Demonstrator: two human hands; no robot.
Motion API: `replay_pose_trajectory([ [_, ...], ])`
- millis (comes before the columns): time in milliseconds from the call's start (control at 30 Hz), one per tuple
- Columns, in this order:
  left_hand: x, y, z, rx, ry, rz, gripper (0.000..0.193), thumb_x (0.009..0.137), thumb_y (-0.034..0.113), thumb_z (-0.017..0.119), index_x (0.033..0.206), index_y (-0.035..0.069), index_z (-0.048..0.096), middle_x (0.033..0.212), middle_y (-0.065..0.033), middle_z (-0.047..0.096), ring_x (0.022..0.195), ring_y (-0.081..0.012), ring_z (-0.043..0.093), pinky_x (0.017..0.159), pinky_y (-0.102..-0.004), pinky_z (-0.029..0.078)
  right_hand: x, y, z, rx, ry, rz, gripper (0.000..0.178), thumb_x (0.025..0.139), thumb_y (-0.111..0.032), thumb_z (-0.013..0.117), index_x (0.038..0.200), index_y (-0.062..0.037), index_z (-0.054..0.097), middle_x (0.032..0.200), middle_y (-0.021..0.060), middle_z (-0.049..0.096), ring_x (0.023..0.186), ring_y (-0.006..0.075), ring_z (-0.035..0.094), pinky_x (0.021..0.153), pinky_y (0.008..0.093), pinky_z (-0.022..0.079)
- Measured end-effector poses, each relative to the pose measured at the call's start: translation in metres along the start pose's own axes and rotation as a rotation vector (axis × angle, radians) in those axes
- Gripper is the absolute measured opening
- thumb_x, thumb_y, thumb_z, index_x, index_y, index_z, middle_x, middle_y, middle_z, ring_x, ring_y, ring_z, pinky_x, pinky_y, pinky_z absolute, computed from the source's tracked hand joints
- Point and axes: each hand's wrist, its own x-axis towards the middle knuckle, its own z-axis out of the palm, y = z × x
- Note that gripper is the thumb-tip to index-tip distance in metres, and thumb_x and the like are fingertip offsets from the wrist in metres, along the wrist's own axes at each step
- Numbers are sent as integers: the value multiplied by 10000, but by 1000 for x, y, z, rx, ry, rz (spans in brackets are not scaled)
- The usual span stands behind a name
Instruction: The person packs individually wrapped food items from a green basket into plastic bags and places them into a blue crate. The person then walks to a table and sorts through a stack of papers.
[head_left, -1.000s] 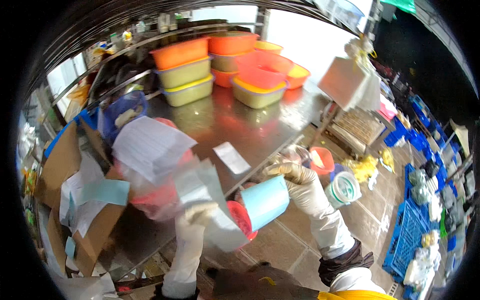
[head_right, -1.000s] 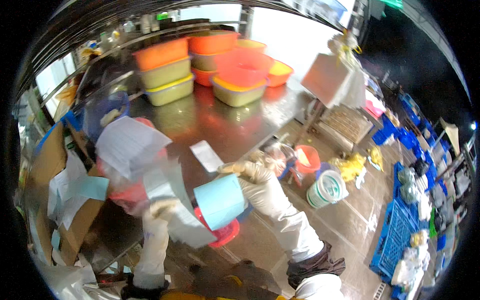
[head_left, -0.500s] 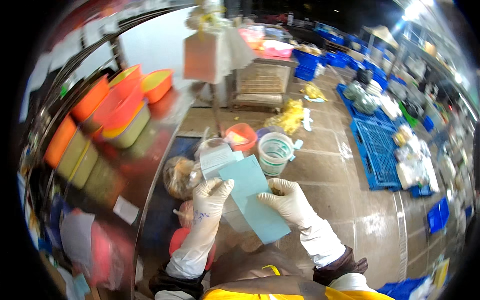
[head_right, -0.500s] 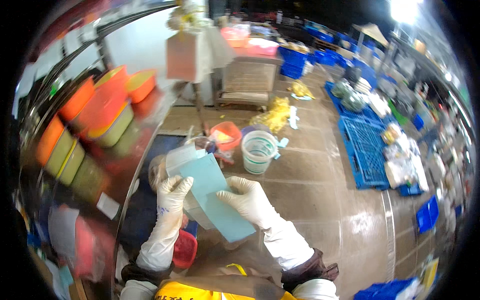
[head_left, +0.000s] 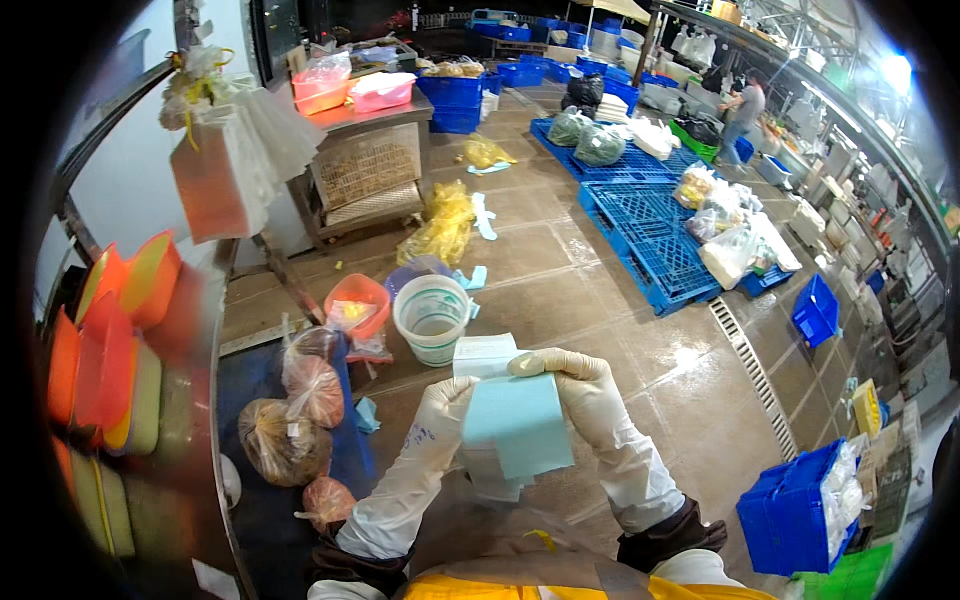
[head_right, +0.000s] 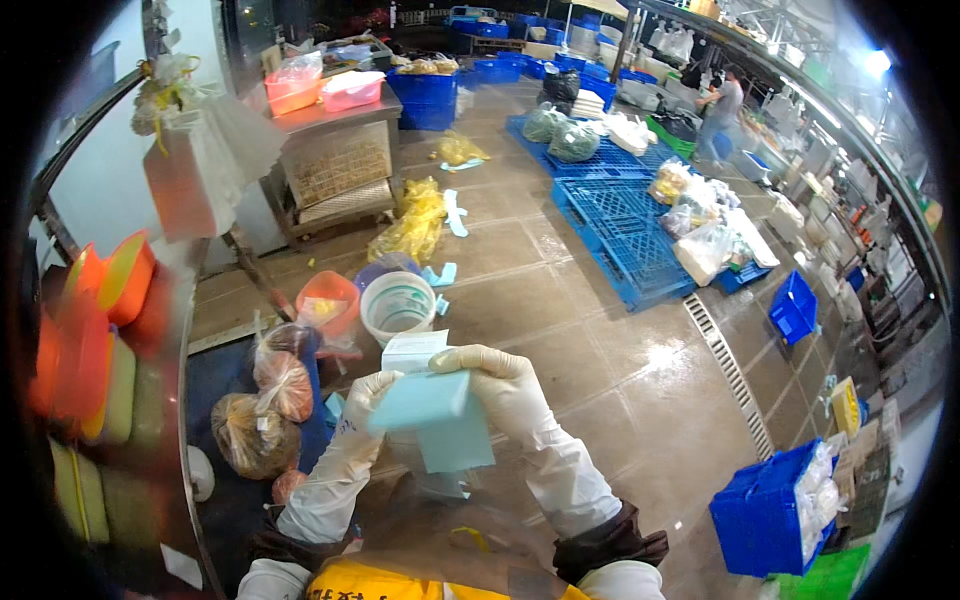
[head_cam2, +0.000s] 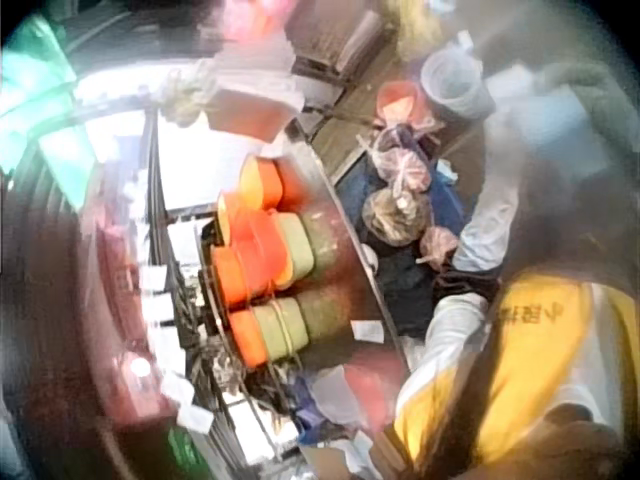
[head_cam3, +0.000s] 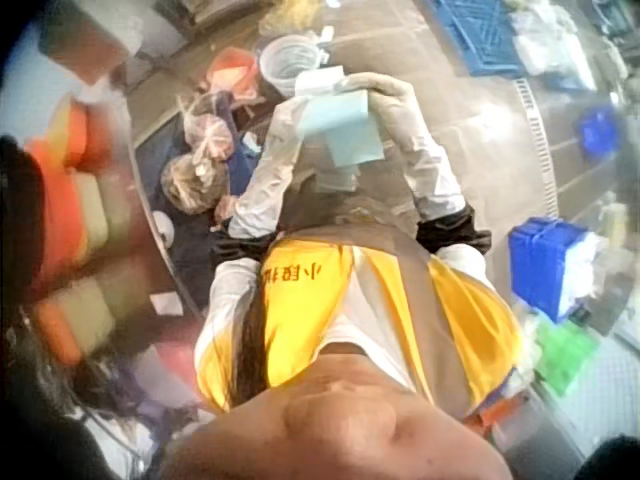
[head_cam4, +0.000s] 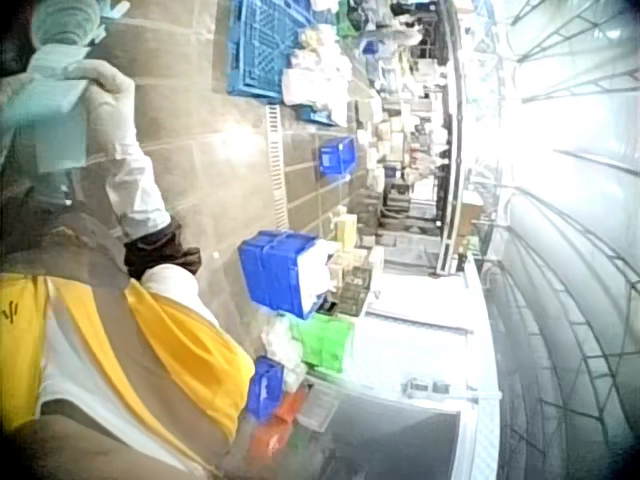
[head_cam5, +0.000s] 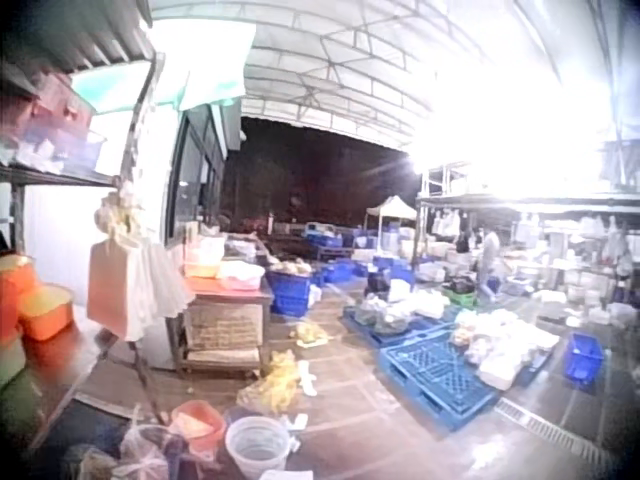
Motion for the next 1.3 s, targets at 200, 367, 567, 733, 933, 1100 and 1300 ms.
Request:
replay_pose_trajectory([
  [200,84,-1,4,-17,-148,-183,254,882,217,619,994,-11,642,847,-28,646,771,-82,575,694,-231,468,52,1,-37,-35,159,-21,195,818,58,519,954,31,656,1018,134,639,906,195,614,817,297,507],
  [367,143,-20,34,282,-186,-40,122,874,142,611,863,25,646,791,24,618,699,-48,542,650,-198,436,58,-18,-75,37,353,185,347,837,-46,604,1172,24,548,1027,97,628,909,145,593,799,260,482],
  [567,195,-48,97,309,-476,-421,243,848,210,640,910,-25,646,782,-54,634,705,-104,568,649,-236,452,55,-11,-143,-150,654,73,256,842,-29,614,1093,15,589,966,58,636,872,104,584,767,239,484],
  [733,238,-67,169,-61,-469,-518,330,917,271,524,1017,-31,611,877,-68,640,795,-129,589,735,-270,460,37,-15,-219,-146,594,-108,174,847,35,568,1003,0,637,981,57,637,891,122,583,783,244,485],
  [933,287,-105,271,320,-571,-397,160,875,172,554,843,43,642,703,36,555,607,-39,454,539,-202,353,23,-45,-326,-147,723,-105,174,860,43,520,978,-1,639,996,71,636,900,126,590,791,253,483],
  [1100,329,-157,358,564,-655,25,173,790,145,610,700,2,573,605,-36,490,575,-113,432,548,-280,377,7,-73,-408,-276,765,166,195,814,-73,632,1003,-28,619,870,12,613,759,97,564,672,232,475],
  [1300,394,-125,419,810,-1193,179,279,791,307,683,785,28,670,697,-90,641,646,-174,617,590,-278,473,-35,-122,-490,-354,1120,-25,156,785,15,630,936,-21,621,842,25,623,754,90,568,641,216,452],
])
